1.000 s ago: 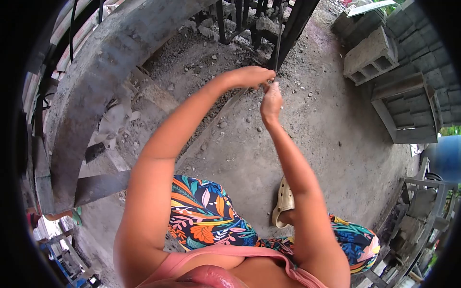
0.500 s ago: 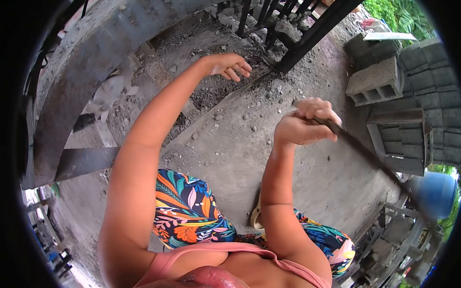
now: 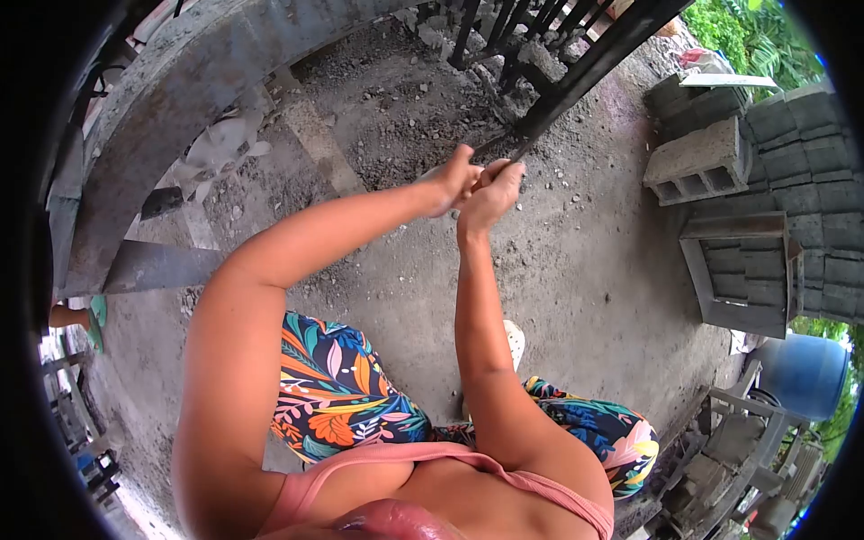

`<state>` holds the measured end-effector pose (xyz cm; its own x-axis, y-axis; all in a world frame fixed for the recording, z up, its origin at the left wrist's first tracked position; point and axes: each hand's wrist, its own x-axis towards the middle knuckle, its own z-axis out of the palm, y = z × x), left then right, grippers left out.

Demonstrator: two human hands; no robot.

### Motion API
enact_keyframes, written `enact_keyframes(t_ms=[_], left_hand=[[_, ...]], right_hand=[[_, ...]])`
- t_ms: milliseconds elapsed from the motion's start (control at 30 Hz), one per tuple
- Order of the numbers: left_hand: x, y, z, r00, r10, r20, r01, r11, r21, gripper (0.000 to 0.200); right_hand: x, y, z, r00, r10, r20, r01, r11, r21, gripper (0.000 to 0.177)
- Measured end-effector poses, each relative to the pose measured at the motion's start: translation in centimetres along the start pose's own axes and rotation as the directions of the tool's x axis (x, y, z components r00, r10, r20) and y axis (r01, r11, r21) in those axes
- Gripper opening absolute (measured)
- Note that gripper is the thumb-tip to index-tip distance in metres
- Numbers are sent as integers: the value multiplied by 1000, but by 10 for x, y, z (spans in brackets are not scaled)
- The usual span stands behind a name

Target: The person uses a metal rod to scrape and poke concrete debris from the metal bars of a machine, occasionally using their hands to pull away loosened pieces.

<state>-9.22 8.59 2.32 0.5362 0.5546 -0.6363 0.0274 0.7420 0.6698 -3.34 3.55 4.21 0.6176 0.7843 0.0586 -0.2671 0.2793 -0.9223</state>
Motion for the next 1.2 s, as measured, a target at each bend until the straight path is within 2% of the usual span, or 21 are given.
enact_keyframes(t_ms=[67, 133, 167, 233, 267, 333, 400, 433, 467, 600, 667, 733, 833, 867, 933, 967, 1000, 1033, 1067, 1133, 1200], left_hand=[[14, -5, 13, 964, 121, 237, -113, 992, -48, 73], [8, 2, 14, 975, 107, 193, -112, 994, 16, 71], [-5, 11, 10, 972, 91, 215, -133, 973, 190, 71], [-21, 24, -8, 978, 53, 200, -152, 842, 517, 69], [-13, 21, -25, 990, 3, 140, -89, 784, 614, 68], [-13, 23, -54, 998, -65, 16, 35, 711, 703, 65], [-25, 25, -64, 995, -94, -40, 94, 701, 707, 63], [-28, 27, -65, 995, -87, -41, 90, 703, 705, 65], [-30, 33, -66, 996, -77, -45, 86, 703, 706, 67], [-34, 36, -68, 998, -25, -55, 56, 727, 684, 63], [-31, 31, -71, 996, -19, -88, 74, 724, 686, 62], [-35, 36, -74, 996, -48, -77, 89, 699, 709, 61], [-34, 44, -77, 997, -39, -61, 72, 687, 723, 59], [-33, 45, -77, 998, -25, -59, 61, 668, 742, 59], [-32, 44, -79, 998, -6, -68, 56, 660, 749, 58], [-29, 43, -81, 996, -7, -90, 72, 661, 747, 58], [-28, 42, -79, 994, -6, -107, 84, 661, 746, 57], [-30, 41, -76, 995, -8, -100, 81, 649, 756, 57], [-35, 42, -74, 996, -26, -84, 81, 657, 749, 57], [-43, 47, -74, 997, -59, -52, 78, 683, 726, 55], [-43, 43, -76, 997, -51, -66, 83, 680, 728, 54]], right_hand=[[-5, -33, 10, 985, -166, 42, 162, 984, 78, 45], [-13, -79, 25, 938, -339, 73, 307, 909, 281, 43], [-14, -90, 25, 940, -332, 80, 299, 912, 281, 43], [-8, -106, 22, 792, -600, 108, 444, 690, 572, 43], [-1, -102, 18, 789, -604, 114, 444, 688, 574, 43], [26, -63, 13, 604, -796, 40, 735, 575, 358, 41], [67, 56, -4, 628, -775, -74, 712, 610, -348, 42], [76, 101, -23, 964, -254, -75, 202, 889, -411, 43], [83, 126, -30, 925, 363, -108, -371, 811, -452, 45], [30, 38, -10, 940, 325, -99, -337, 931, -141, 49], [10, 29, 0, 997, -26, -68, 14, 986, -167, 49], [-4, 3, 12, 997, -71, -37, 70, 996, -49, 46], [-5, -38, 27, 879, -476, 12, 467, 867, 175, 54], [2, -36, 24, 884, -468, 15, 458, 871, 175, 54], [28, -24, 17, 694, -717, 70, 684, 686, 246, 47], [51, 33, -7, 710, -690, 145, 704, 686, -182, 40], [56, 60, -3, 671, -739, 63, 662, 558, -500, 42], [65, 98, -21, 890, -453, 54, 365, 637, -678, 45], [77, 122, -30, 992, -120, -26, 50, 589, -807, 50], [63, 84, -28, 999, 29, -24, -37, 657, -753, 57], [38, 74, -33, 996, -83, -27, 41, 720, -692, 55]])
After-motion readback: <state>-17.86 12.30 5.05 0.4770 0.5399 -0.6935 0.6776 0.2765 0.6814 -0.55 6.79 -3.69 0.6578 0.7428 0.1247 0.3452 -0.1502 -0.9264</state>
